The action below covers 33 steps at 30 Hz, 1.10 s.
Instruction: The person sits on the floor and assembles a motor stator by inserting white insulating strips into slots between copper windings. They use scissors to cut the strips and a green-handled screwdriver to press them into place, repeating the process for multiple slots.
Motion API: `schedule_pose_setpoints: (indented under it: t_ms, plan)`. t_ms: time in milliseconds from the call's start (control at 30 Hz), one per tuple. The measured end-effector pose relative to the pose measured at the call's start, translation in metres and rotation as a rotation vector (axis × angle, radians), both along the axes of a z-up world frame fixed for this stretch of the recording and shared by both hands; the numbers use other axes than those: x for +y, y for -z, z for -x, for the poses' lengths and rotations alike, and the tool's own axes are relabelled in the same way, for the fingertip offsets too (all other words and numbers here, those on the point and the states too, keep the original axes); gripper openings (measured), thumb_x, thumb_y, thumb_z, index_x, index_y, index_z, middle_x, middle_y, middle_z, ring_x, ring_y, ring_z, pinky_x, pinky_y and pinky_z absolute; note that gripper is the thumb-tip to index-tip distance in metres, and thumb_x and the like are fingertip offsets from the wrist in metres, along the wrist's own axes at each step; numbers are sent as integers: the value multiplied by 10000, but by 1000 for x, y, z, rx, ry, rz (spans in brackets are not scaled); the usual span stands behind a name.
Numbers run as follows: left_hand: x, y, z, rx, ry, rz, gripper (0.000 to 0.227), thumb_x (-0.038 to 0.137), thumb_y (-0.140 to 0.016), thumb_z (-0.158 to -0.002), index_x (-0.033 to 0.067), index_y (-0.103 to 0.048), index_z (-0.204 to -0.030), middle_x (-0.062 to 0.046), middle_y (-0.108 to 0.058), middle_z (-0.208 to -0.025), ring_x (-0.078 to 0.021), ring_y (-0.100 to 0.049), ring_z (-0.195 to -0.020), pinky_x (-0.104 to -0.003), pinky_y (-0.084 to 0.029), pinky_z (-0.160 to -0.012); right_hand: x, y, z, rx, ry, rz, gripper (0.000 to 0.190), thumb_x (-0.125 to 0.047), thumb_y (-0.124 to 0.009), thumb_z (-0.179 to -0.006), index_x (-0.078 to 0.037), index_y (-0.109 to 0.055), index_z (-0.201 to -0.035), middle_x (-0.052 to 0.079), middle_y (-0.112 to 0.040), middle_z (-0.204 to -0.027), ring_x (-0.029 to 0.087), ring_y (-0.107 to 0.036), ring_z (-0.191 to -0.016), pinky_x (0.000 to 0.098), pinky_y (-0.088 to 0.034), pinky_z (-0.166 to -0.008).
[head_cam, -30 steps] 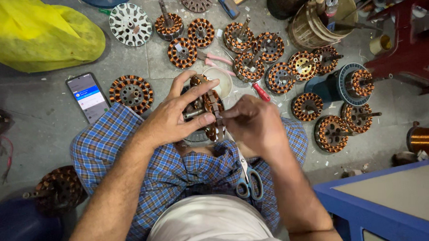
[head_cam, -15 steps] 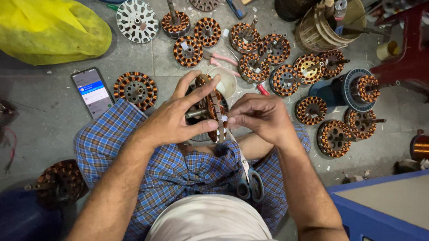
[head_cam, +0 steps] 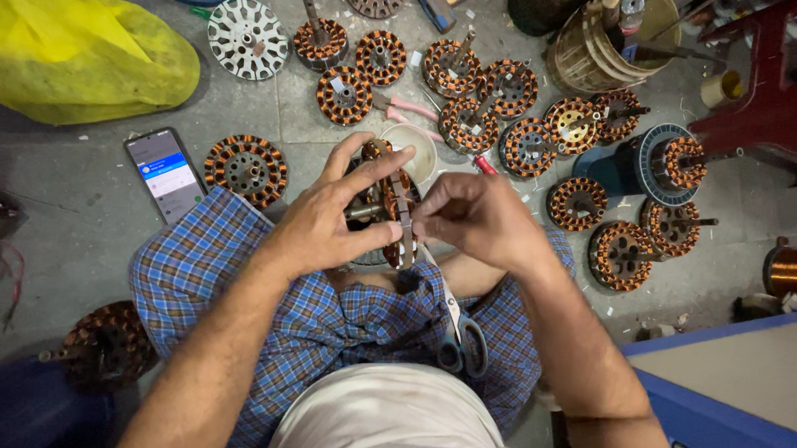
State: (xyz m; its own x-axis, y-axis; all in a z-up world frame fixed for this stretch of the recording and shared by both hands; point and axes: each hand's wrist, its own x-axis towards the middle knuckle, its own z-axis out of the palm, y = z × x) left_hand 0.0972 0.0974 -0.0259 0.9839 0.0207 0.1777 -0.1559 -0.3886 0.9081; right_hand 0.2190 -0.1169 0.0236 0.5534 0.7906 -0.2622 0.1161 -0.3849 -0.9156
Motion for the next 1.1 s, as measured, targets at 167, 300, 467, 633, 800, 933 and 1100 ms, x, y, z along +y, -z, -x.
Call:
schedule_pose_setpoints:
  t_ms: [167,300,467,633,800,933,1100]
  plan:
    - [-2,4,0,2,-22,43,791,359,-831,-755,328,-536,-1488,-220,-301,-1634,-436,-476,-1436,-461,-453,-1134,16,10,-26,301,-84,10,168,92,-768,-811,43,-633,-899,126,-745,-826,202,-757,-762,316,-651,-691]
    - [0,1,2,6,10,47,821,368,-818,-786,317,-481,-1532,-219,-289,-1650,-416,-433,-1479,-462,-415,-1169,15,5,-24,337,-57,-31,226,97,-763,-813,16,-603,-950,114,-729,-846,212,-763,-756,343,-660,-677]
    - [5,2,6,-21,58,36,951,389,-822,-844,246,-315,-1635,-245,-231,-1681,-397,-280,-1564,-475,-312,-1238,-23,31,-5,232,218,-181,228,59,-763,-832,3,-628,-1008,82,-710,-882,187,-753,-754,340,-663,-667]
    - [7,7,4,-80,83,149,1031,363,-829,-869,196,-189,-1660,-222,-261,-1686,-359,-257,-1586,-490,-269,-1266,-67,126,-15,132,390,-91,119,-2,-749,-915,17,-698,-1020,105,-730,-858,182,-728,-685,303,-608,-596]
    - [0,6,4,68,15,340,870,316,-769,-839,224,-353,-1597,-160,-306,-1646,-311,-399,-1487,-442,-482,-1087,-83,205,-18,-163,284,289,307,-102,-797,-822,9,-724,-1097,153,-783,-889,238,-745,-683,357,-595,-621]
    - [-11,3,11,-102,-77,68,762,277,-796,-843,202,-489,-1537,-170,-314,-1634,-356,-399,-1521,-455,-435,-1196,-77,244,-33,-563,110,455,416,-227,-836,-755,1,-714,-1082,233,-766,-933,392,-749,-862,464,-591,-802]
    - [-11,-6,14,-89,-77,-24,787,282,-822,-810,206,-490,-1520,-189,-287,-1650,-409,-387,-1518,-485,-403,-1201,-49,279,-42,-590,171,817,313,-231,-718,-881,-28,-658,-1113,307,-710,-1062,472,-698,-1000,529,-570,-862]
